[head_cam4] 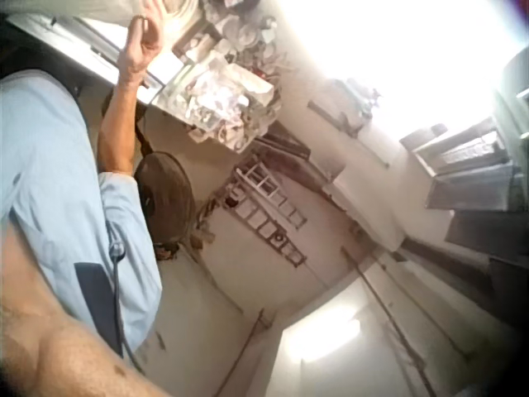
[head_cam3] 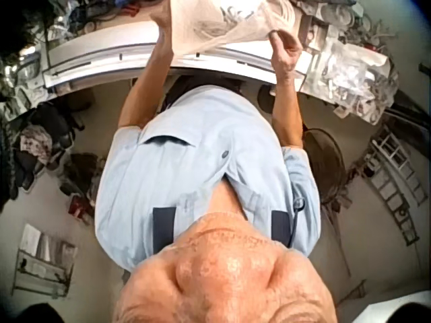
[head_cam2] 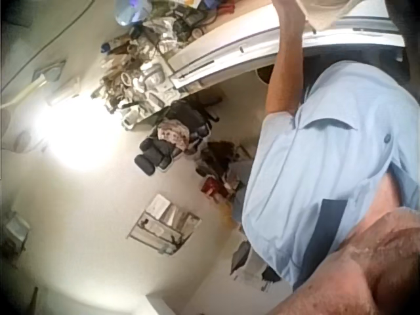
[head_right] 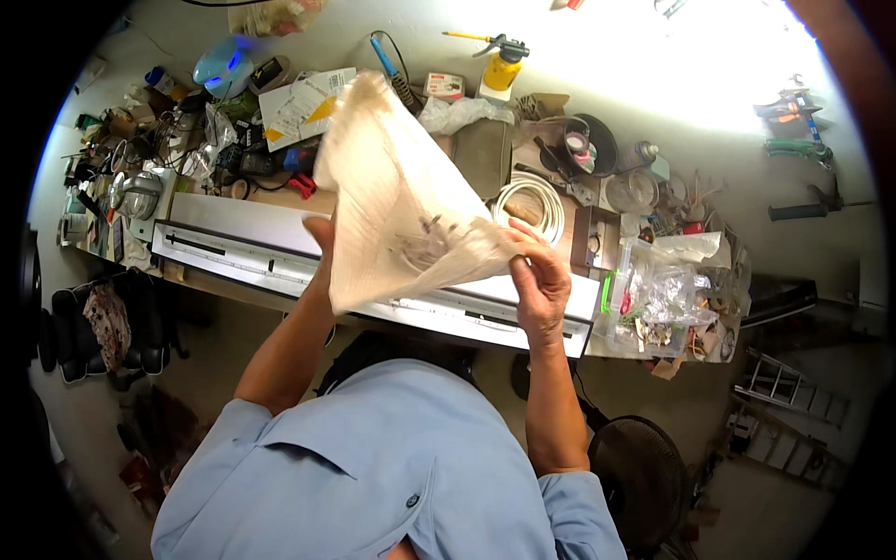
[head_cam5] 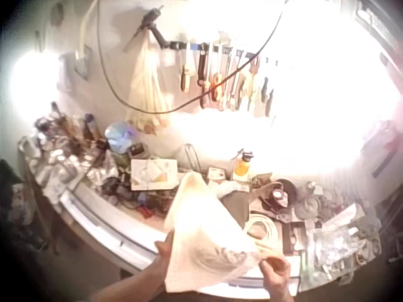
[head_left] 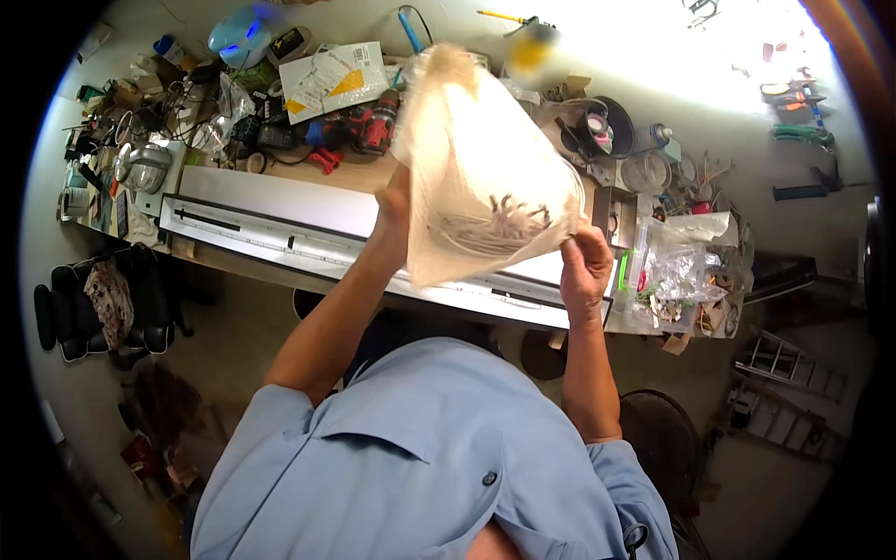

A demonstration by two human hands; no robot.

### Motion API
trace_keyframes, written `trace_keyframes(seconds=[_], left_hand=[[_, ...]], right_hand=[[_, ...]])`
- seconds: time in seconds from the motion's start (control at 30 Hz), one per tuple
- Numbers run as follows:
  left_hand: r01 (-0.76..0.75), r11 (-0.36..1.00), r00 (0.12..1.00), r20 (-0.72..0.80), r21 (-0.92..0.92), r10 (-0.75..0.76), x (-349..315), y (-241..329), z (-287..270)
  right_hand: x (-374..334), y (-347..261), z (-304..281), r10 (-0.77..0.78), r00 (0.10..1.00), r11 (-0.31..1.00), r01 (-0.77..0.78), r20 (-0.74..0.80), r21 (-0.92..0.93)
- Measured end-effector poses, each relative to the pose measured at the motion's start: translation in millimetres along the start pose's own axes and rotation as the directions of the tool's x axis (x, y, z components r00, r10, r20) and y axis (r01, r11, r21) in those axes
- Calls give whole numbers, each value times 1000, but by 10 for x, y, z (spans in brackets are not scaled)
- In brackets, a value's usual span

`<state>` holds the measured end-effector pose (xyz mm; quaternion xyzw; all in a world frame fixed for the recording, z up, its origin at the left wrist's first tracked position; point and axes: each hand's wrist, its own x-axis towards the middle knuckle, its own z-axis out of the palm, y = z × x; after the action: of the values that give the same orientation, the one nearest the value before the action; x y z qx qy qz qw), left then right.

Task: The person assembles a long white light fixture on a workbench. They use red scissors to cut a black strip, apply a white adhesive strip, and use pliers to secure components. The person then handles a white electrical cable, stripping the ends and preparing it for connection.

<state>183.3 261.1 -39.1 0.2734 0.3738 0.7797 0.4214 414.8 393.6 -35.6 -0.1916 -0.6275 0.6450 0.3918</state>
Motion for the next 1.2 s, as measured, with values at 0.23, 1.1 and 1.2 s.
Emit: trace_keyframes(seconds=[0.23,1.1,1.2], left_hand=[[102,979,978,-164,-175,-131,-731,172,139],[-503,283,788,568,817,-239,-411,573,939],[-589,202,707,620,782,-340,-283,570,938]], right_hand=[[-297,-98,-63,16,998,989,-8,-58,145],[-635,-764,-486,-160,987,937,141,-34,-320],[-650,-776,-516,-187,982,915,163,-29,-368]])
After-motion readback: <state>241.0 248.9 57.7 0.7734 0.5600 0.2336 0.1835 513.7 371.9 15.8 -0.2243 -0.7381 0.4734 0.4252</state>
